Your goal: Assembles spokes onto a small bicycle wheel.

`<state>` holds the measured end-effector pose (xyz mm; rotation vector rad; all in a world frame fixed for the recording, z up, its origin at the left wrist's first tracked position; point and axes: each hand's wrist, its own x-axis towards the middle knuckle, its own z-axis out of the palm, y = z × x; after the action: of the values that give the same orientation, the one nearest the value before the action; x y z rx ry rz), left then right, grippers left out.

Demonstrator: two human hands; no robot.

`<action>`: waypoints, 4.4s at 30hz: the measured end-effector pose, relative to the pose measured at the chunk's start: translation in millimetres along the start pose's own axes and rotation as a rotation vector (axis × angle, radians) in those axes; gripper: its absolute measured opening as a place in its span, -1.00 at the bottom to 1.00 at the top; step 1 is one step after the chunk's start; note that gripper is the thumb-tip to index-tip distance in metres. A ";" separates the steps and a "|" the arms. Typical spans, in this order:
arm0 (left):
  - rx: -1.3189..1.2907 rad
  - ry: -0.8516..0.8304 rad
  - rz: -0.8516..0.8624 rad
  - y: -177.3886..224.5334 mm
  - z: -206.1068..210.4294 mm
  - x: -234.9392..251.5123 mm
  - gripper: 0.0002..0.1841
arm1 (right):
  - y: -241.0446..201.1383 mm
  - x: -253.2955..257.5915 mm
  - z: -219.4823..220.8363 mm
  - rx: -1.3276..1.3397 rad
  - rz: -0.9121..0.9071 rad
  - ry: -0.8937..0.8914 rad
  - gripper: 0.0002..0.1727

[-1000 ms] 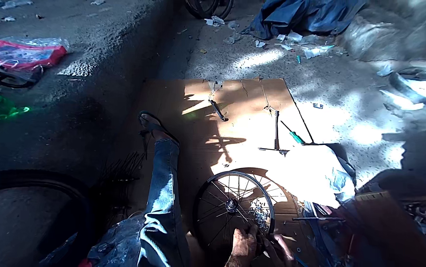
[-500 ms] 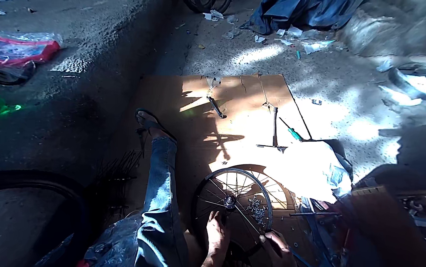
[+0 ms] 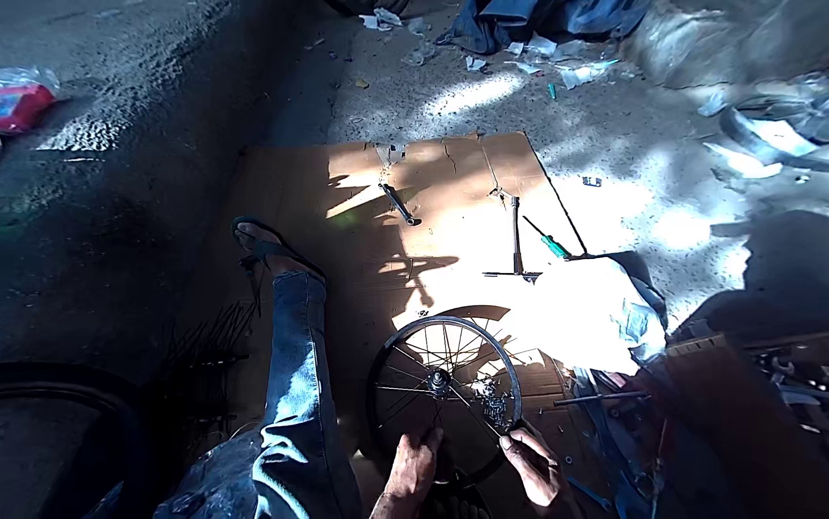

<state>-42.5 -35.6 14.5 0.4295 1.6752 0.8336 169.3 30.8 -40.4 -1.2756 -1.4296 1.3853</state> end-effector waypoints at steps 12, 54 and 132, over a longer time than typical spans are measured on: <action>-0.874 0.020 -0.223 33.5 69.3 22.7 -0.50 | 16.5 -4.3 -4.2 -0.131 -0.118 -0.194 -0.68; -0.753 0.283 0.052 -32.0 51.1 19.5 -0.90 | 45.4 70.2 -58.7 -1.254 -0.031 -0.134 -0.67; -0.865 0.135 0.078 -13.7 55.0 7.2 -0.88 | -1.8 -12.1 13.7 -0.052 -0.022 0.006 -0.78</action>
<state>9.8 -23.7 -5.2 -0.1680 1.2587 1.5592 158.5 16.2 -38.9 -1.2915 -1.4800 1.3364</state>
